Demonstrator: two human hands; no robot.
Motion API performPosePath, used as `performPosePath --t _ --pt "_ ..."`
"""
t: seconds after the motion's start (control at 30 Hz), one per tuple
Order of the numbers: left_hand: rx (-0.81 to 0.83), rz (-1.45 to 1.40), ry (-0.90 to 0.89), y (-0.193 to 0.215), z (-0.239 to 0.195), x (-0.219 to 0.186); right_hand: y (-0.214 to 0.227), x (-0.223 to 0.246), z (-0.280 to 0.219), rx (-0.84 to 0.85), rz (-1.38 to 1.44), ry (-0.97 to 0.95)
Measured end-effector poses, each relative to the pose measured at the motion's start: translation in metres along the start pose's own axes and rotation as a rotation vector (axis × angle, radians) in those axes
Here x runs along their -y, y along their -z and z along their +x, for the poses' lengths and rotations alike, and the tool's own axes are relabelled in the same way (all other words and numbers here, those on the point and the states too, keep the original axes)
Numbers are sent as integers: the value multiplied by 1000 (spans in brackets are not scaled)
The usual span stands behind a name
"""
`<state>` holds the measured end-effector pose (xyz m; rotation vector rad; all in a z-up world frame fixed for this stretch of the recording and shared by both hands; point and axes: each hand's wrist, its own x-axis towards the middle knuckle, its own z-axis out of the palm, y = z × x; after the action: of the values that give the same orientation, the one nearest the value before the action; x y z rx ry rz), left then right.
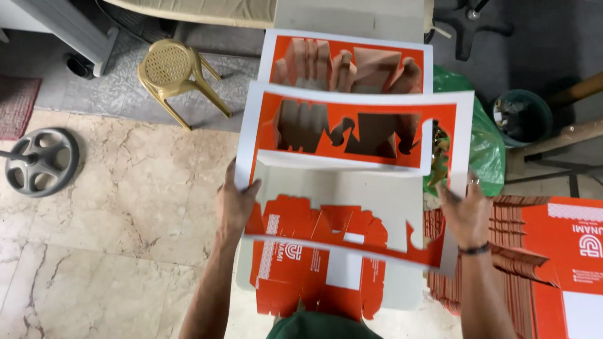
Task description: Sorting and stacking flat cardboard box templates into a frame for further processing.
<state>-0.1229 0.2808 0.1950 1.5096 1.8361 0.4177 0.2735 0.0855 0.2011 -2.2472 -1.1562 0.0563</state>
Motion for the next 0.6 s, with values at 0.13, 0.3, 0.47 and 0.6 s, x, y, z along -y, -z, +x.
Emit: performPosePath --t 0.13,0.3,0.47,0.6 --pt "-75 26 -164 -20 95 -37 -46 -11 85 -64 -28 43" --pt "-123 199 -231 -41 184 -73 -116 -57 185 -85 55 70" --pt "109 43 -204 -93 232 -41 -169 -76 209 165 -192 -224" --pt "117 75 -272 -89 232 -40 -185 -118 207 98 -291 -205"
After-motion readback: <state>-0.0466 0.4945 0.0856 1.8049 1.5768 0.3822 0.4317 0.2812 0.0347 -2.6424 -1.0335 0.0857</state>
